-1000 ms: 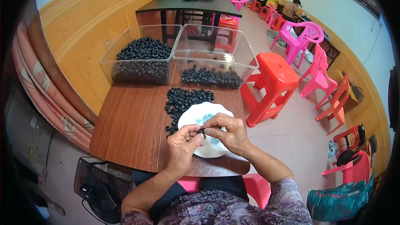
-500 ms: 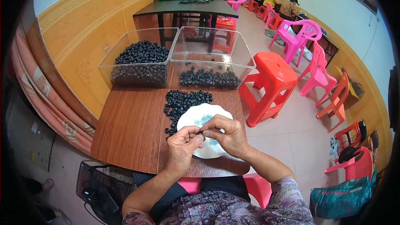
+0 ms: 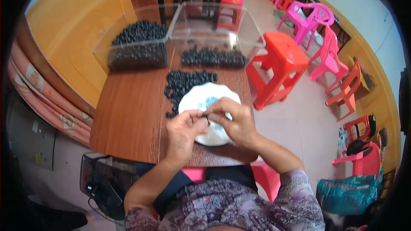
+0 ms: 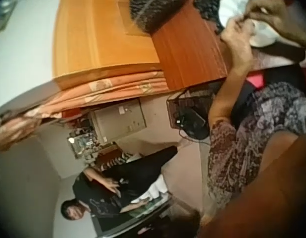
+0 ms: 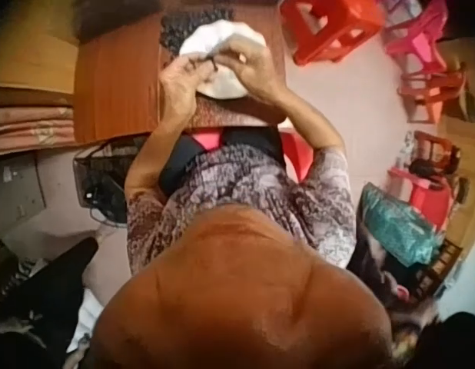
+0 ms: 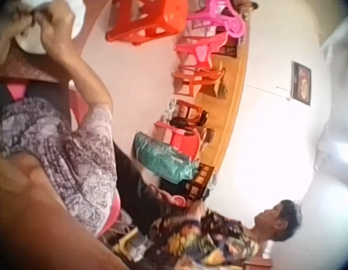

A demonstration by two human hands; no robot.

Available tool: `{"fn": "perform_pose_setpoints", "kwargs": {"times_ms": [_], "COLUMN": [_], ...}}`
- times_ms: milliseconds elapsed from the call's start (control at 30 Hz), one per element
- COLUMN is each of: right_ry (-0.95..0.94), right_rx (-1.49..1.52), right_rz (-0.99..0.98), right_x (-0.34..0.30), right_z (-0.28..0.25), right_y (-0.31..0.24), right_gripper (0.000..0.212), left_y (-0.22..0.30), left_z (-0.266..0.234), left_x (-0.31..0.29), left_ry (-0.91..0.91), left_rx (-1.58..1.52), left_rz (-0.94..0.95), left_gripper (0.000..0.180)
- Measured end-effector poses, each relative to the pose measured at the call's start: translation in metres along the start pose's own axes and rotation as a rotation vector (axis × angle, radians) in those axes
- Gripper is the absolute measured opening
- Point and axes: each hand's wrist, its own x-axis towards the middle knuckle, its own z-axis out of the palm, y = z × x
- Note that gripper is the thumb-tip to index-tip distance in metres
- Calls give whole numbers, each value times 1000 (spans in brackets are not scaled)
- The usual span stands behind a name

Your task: Manually assembling small black plastic components at a workshop table.

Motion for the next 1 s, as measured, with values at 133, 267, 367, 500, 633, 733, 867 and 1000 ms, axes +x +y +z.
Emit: {"fn": "perform_pose_setpoints", "kwargs": {"times_ms": [133, 267, 367, 500, 633, 733, 867, 1000], "right_ry": [20, 0, -5, -1, -3, -24, -34, -23], "right_rx": [88, 275, 304, 278, 172, 150, 161, 138], "right_rz": [67, 119, 162, 132, 56, 66, 78, 53], "right_x": [5, 5, 2, -1, -1, 0, 0, -1], "right_z": [-2, -2, -1, -1, -2, -3, -2, 0], "right_y": [0, 8, 10, 12, 9, 7, 9, 10], "right_gripper": [9, 13, 13, 13, 14, 14, 14, 18], "left_y": [6, 1, -3, -5, -4, -5, -6, -6], "left_z": [1, -2, -3, -2, -3, -3, -4, -6], "left_x": [6, 9, 8, 5, 3, 4, 5, 6], "left_ry": [-34, -52, -46, -49, -48, -45, -52, -59], "left_rx": [-14, -62, -72, -64, -65, -59, -68, -79], "left_rz": [13, 6, -7, -14, -27, -24, -36, -51], "left_gripper": [21, 22, 21, 21, 22, 22, 21, 21]}}
